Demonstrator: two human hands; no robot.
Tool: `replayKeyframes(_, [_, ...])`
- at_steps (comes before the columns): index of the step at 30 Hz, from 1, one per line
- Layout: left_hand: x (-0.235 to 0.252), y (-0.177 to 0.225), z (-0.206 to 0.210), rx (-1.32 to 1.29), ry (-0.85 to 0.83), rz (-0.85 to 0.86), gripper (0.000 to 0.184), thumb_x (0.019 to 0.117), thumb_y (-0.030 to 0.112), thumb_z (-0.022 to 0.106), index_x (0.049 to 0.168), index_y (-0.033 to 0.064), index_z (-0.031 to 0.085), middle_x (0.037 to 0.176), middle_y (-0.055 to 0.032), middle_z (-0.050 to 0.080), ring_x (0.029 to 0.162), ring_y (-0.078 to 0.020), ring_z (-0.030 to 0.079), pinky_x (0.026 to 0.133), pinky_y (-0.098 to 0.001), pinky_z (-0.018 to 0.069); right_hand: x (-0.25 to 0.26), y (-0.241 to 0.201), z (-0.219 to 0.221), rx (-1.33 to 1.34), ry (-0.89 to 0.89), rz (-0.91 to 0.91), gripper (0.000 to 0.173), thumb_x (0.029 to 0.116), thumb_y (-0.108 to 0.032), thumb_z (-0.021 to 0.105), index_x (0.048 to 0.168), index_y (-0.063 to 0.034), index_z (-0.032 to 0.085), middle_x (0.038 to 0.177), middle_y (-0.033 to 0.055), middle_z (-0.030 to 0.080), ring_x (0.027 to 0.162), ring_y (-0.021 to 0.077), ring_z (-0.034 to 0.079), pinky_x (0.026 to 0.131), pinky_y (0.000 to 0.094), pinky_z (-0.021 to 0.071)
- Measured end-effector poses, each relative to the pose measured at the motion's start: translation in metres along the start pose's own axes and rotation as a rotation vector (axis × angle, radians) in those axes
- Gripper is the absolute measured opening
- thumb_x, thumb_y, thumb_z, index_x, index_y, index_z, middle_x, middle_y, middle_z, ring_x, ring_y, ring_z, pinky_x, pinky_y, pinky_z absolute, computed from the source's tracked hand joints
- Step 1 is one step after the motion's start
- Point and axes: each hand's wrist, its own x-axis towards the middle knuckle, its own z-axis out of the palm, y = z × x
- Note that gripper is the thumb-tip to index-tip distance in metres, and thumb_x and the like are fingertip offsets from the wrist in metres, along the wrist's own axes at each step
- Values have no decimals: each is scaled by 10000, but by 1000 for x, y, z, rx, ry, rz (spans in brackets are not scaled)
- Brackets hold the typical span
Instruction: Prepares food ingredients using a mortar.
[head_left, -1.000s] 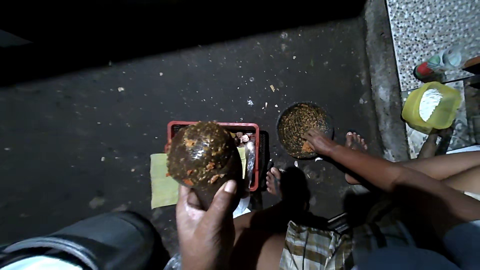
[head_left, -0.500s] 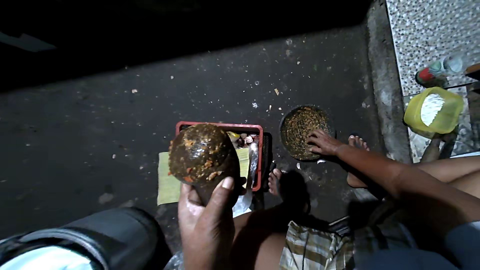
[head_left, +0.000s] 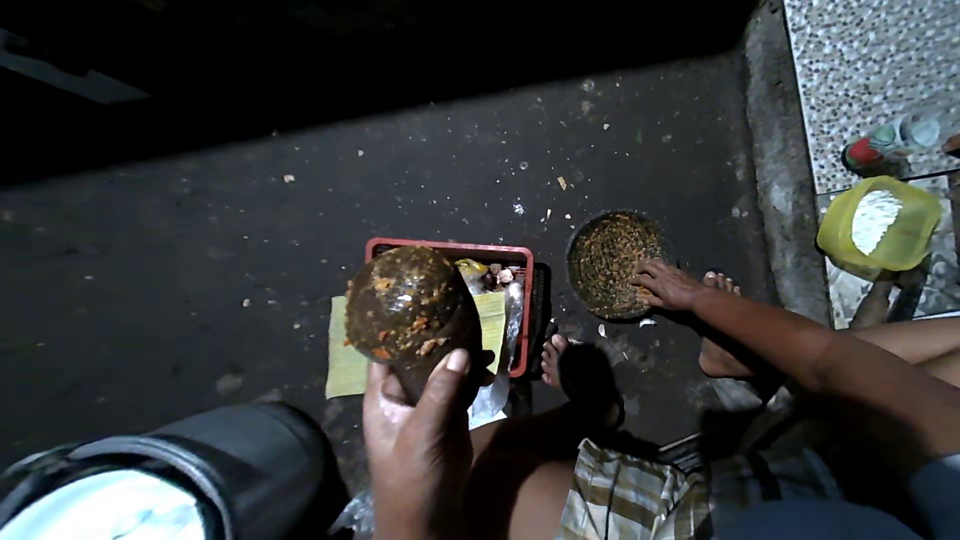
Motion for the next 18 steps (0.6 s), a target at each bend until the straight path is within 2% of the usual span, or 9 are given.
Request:
replayKeyframes(5, [-2,0,-3,-9,5,7,369,933,55,544,1278,91,419,926,25,707,733,-102,716,624,-235,621,-5,-2,-7,-21,-20,12,456,997,-238,682,1441,-166,603,1530,159,503,1447,369,443,1162,527,416])
replayKeyframes(11, [-4,3,-14,-46,42,22,360,934,49,537,1275,110,441,911,11,720,735,-102,716,642,-236,618,-8,-29,11,68,96,170,355,1030,-125,611,1380,-66,622,1426,245,545,1359,449,498,1092,557,478])
replayKeyframes(15, [-6,1,-27,-71,89,34,338,941,47,520,1269,107,462,916,5,720,727,-103,716,633,-235,619,-3,-52,19,104,108,309,349,1008,-50,613,1354,0,610,1402,286,535,1343,478,498,1091,565,473])
replayKeyframes(18, [-9,0,-38,-84,127,33,349,950,42,486,1289,99,429,923,4,712,738,-109,717,635,-240,620,7,-70,23,144,43,361,383,1021,-69,585,1389,36,568,1439,301,512,1361,477,491,1134,563,435])
